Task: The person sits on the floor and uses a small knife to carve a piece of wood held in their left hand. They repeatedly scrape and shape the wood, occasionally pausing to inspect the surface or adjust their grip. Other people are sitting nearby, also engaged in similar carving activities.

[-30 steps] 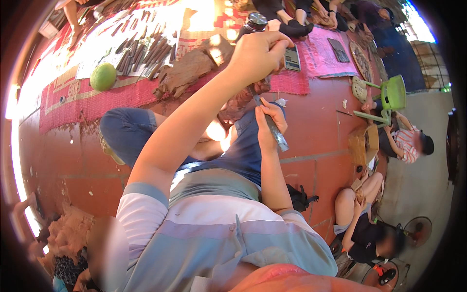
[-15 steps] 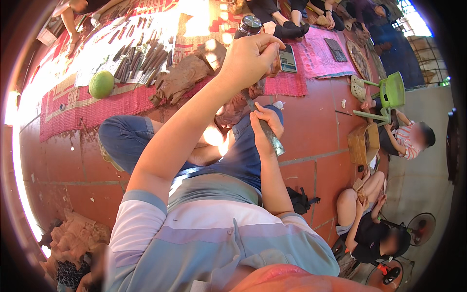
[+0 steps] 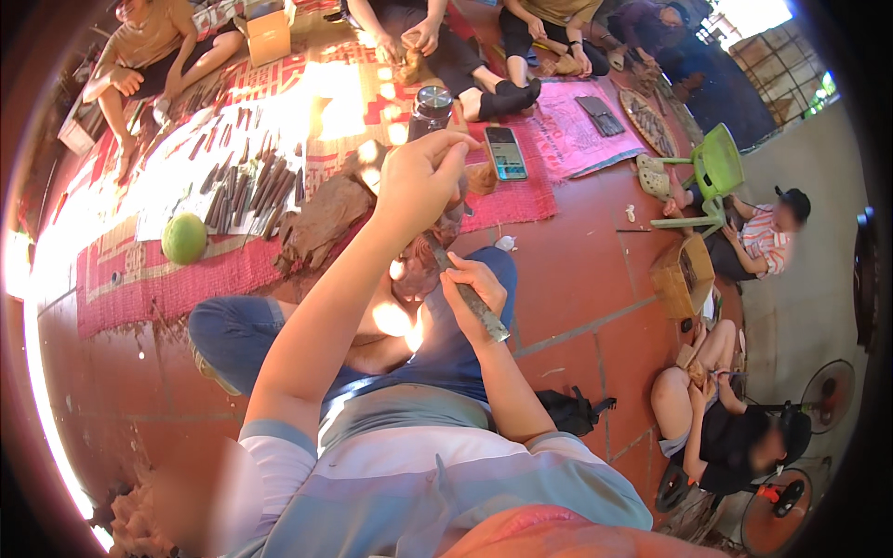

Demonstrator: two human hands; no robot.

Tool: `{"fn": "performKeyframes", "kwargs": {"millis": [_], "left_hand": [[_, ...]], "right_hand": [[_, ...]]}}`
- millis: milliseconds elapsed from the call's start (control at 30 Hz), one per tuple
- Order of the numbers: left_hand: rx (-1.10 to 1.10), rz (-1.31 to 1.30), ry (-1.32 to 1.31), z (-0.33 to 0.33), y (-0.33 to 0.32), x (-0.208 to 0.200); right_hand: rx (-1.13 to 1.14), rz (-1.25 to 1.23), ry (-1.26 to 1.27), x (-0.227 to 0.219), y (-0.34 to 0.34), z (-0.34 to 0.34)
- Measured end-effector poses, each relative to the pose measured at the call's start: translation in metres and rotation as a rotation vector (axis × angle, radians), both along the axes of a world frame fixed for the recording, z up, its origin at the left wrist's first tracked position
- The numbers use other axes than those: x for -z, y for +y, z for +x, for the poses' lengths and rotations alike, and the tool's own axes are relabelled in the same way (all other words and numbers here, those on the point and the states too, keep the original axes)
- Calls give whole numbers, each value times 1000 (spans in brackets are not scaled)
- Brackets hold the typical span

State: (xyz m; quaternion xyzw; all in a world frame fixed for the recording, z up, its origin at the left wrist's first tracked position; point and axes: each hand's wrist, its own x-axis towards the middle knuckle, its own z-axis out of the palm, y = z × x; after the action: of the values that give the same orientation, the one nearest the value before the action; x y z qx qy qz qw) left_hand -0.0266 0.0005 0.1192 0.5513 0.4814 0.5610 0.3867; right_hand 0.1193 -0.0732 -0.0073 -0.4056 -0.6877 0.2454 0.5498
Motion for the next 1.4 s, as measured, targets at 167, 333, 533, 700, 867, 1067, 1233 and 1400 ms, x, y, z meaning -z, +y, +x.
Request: {"fn": "performKeyframes", "kwargs": {"millis": [167,333,533,700,867,1067,1233,1400], "left_hand": [[-6,-5,-33,1,1,0],[-12,-14,-31,0,-1,-3],[-10,59,5,-2,5,7],[-25,67,12,-2,4,5],[-7,64,45,-1,4,4],[-9,65,64,-2,4,5],[-24,91,81,-2,3,4],[-30,68,47,-3,2,3]], "right_hand": [[17,13,31,-4,5,-5],[2,41,-31,-10,4,-2],[-22,39,-12,4,-1,-2],[18,35,21,-5,3,-12],[8,25,-34,-6,-2,-3],[35,18,-3,0,0,-7],[27,12,91,5,4,-11],[12,-4,74,2,3,-4]]}}
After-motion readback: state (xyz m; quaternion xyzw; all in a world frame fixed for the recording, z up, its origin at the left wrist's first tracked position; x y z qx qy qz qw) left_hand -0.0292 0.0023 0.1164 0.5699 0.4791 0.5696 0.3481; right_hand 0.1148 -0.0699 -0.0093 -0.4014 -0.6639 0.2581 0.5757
